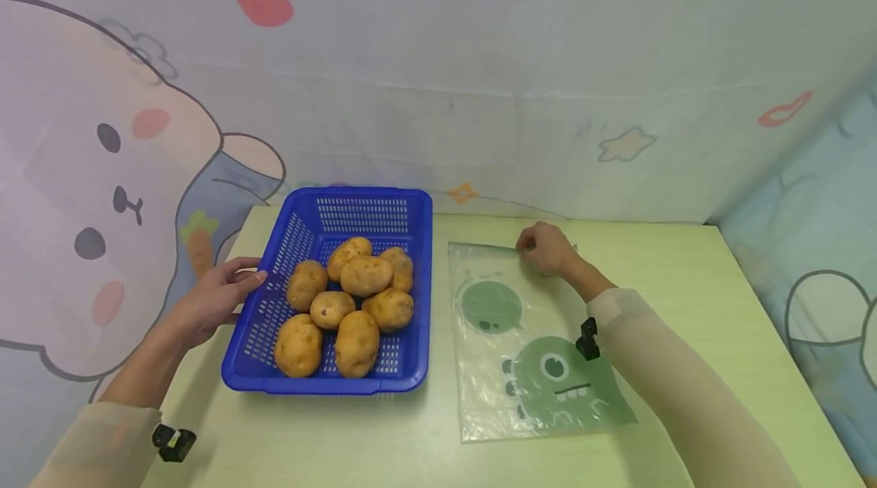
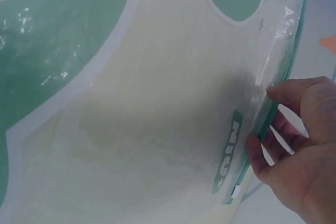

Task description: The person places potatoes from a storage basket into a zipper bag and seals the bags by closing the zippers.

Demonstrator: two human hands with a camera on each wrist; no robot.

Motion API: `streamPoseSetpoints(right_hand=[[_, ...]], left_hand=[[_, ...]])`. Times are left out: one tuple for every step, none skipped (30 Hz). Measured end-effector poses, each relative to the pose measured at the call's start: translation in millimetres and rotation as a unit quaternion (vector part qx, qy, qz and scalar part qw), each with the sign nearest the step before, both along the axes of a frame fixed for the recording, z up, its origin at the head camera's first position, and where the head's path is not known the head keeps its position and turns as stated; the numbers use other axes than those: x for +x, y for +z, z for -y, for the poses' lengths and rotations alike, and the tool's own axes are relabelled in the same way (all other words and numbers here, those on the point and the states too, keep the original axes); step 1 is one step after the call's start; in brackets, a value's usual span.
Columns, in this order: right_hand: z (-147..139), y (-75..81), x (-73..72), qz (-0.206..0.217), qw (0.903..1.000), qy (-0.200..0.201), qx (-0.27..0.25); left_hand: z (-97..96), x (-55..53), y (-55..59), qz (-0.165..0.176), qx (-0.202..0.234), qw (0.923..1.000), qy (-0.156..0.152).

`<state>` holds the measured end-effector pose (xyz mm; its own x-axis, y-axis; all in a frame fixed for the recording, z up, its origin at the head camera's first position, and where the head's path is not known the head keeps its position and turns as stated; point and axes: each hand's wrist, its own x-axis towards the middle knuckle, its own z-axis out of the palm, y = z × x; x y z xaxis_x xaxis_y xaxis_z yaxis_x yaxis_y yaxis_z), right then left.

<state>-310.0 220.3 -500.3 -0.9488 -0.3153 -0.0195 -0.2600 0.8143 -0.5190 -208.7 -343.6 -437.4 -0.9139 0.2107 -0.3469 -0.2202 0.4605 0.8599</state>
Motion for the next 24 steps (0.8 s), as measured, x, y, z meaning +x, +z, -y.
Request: streamPoseSetpoints(right_hand=[[-0.5, 0.0, 0.7, -0.007, 1.0000, 0.006, 0.002], [-1.1, 0.3, 1.4, -0.014, 0.9998, 0.011, 0.004], [-2.1, 0.3, 1.6, -0.021, 0.9996, 0.016, 0.007], [-3.2, 0.8, 1.5, -0.028, 0.9993, 0.022, 0.009], [-4.3, 1.5, 1.3, -0.037, 0.9988, 0.030, 0.010], [-5.5, 2.4, 1.0, -0.043, 0.9983, 0.038, 0.010], [-6.7, 3.6, 0.8, -0.049, 0.9977, 0.046, 0.010], [-7.7, 5.4, 0.8, -0.054, 0.9969, 0.056, 0.010], [-8.6, 6.9, 0.6, -0.060, 0.9959, 0.067, 0.008], [-9.2, 8.6, 0.6, -0.067, 0.9946, 0.079, 0.008], [-9.4, 10.6, 1.1, -0.074, 0.9930, 0.092, 0.009], [-9.3, 13.2, 1.9, -0.079, 0.9912, 0.105, 0.011], [-8.7, 15.9, 2.7, -0.089, 0.9888, 0.119, 0.015], [-7.8, 18.8, 3.7, -0.100, 0.9857, 0.134, 0.022], [-6.5, 22.1, 4.9, -0.110, 0.9821, 0.150, 0.029], [-4.5, 25.4, 6.3, -0.123, 0.9778, 0.166, 0.035], [-2.2, 29.3, 8.4, -0.134, 0.9731, 0.182, 0.044], [0.7, 33.3, 10.6, -0.147, 0.9677, 0.199, 0.052], [3.9, 36.9, 12.8, -0.161, 0.9611, 0.216, 0.062], [7.4, 40.6, 15.7, -0.174, 0.9544, 0.231, 0.074], [11.2, 43.5, 18.5, -0.188, 0.9467, 0.247, 0.086], [15.0, 46.5, 22.0, -0.202, 0.9381, 0.262, 0.101], [19.1, 49.2, 26.1, -0.213, 0.9301, 0.276, 0.116], [23.4, 51.1, 30.2, -0.225, 0.9211, 0.289, 0.132]], left_hand=[[0.1, 0.1, -0.2, 0.000, 0.000, 1.0000, 0.000], [0.1, 0.1, -0.7, 0.000, 0.000, 1.0000, 0.000], [0.3, 0.0, -1.3, 0.000, 0.000, 1.0000, 0.001], [0.3, 0.0, -1.8, 0.000, -0.001, 1.0000, 0.001], [0.3, 0.0, -2.2, 0.000, -0.001, 1.0000, 0.001], [0.3, -0.2, -2.6, 0.001, -0.001, 1.0000, 0.002], [0.3, -0.3, -2.8, 0.001, -0.001, 1.0000, 0.002], [0.2, -0.2, -2.8, 0.001, -0.002, 1.0000, 0.002], [0.0, -0.1, -2.6, 0.002, -0.001, 1.0000, 0.002], [-0.2, -0.1, -2.4, 0.002, -0.001, 1.0000, 0.002], [-0.2, -0.1, -2.3, 0.002, 0.000, 1.0000, 0.001], [-0.3, -0.3, -2.2, 0.001, 0.000, 1.0000, 0.001], [-0.2, -0.4, -2.2, 0.001, 0.000, 1.0000, 0.001], [-0.2, -0.5, -2.3, 0.001, 0.001, 1.0000, 0.000], [-0.2, -0.6, -2.4, 0.000, 0.002, 1.0000, 0.000], [-0.1, -0.7, -2.4, 0.000, 0.002, 1.0000, 0.000], [0.0, -0.6, -2.5, 0.000, 0.003, 1.0000, -0.001], [0.1, -0.6, -2.5, -0.001, 0.003, 1.0000, -0.001], [0.3, -0.6, -2.4, -0.001, 0.004, 1.0000, -0.002], [0.2, -0.5, -2.3, -0.001, 0.006, 1.0000, -0.002], [0.4, -0.5, -2.2, -0.002, 0.006, 1.0000, -0.002], [0.6, -0.4, -2.1, -0.002, 0.007, 1.0000, -0.003], [0.8, -0.4, -2.0, -0.003, 0.007, 1.0000, -0.003], [0.8, -0.4, -1.9, -0.003, 0.007, 1.0000, -0.003]])
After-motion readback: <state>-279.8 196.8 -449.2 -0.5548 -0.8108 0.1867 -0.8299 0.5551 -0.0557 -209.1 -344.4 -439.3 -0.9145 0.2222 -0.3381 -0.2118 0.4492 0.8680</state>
